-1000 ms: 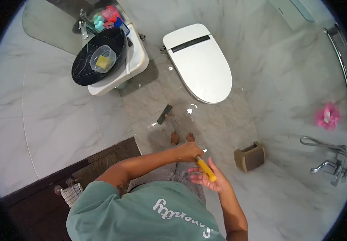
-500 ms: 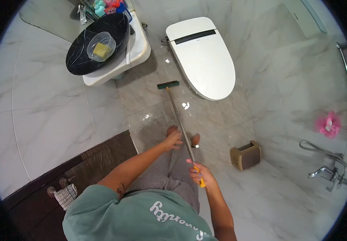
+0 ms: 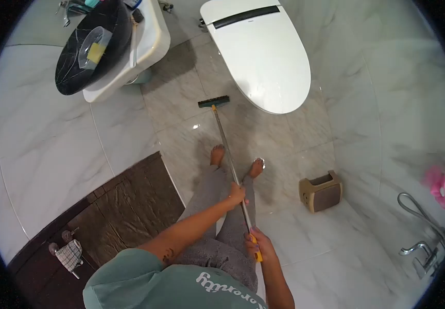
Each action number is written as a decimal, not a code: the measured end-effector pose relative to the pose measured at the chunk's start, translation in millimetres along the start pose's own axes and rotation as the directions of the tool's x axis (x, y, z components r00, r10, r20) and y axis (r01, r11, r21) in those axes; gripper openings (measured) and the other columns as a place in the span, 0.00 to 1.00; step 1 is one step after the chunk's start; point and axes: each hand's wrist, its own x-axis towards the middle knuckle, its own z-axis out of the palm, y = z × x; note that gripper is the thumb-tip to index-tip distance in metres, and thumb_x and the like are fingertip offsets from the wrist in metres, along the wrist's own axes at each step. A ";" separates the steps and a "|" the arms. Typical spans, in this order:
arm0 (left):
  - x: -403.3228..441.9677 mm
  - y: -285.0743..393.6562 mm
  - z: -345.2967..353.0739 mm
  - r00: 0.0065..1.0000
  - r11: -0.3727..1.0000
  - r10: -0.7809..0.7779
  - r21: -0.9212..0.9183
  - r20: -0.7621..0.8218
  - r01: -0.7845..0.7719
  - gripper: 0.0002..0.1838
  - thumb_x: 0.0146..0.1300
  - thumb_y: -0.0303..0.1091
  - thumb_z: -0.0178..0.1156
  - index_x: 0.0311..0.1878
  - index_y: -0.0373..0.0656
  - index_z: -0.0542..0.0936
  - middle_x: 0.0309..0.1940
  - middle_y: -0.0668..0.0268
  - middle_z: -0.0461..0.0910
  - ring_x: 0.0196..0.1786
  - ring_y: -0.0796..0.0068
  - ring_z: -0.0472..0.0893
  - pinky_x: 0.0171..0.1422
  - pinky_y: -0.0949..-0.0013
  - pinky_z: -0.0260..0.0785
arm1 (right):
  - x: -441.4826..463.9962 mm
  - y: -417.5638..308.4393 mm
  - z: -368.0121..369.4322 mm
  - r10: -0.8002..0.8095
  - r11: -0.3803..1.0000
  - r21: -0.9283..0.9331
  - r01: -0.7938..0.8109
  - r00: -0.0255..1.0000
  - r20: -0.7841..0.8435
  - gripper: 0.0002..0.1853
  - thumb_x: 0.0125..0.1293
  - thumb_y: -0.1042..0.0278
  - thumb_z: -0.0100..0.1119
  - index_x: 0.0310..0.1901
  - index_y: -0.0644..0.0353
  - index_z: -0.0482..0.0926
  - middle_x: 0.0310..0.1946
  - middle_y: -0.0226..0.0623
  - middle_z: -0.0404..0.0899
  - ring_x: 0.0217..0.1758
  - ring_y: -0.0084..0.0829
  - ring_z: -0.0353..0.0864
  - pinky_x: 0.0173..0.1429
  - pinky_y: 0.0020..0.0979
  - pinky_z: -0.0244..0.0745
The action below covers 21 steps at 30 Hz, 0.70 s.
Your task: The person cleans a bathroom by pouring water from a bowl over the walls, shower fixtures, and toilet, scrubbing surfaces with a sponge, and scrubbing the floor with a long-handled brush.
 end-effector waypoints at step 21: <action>190.6 139.2 -90.4 0.992 0.918 0.121 -0.384 0.033 -0.099 0.14 0.65 0.41 0.43 0.31 0.41 0.67 0.15 0.67 0.64 0.14 0.71 0.66 0.17 0.69 0.62 | 136.3 -58.1 100.5 -0.311 0.543 -0.791 0.283 0.942 0.124 0.30 0.66 0.70 0.39 0.68 0.41 0.47 0.19 0.28 0.64 0.12 0.18 0.62 0.13 0.20 0.59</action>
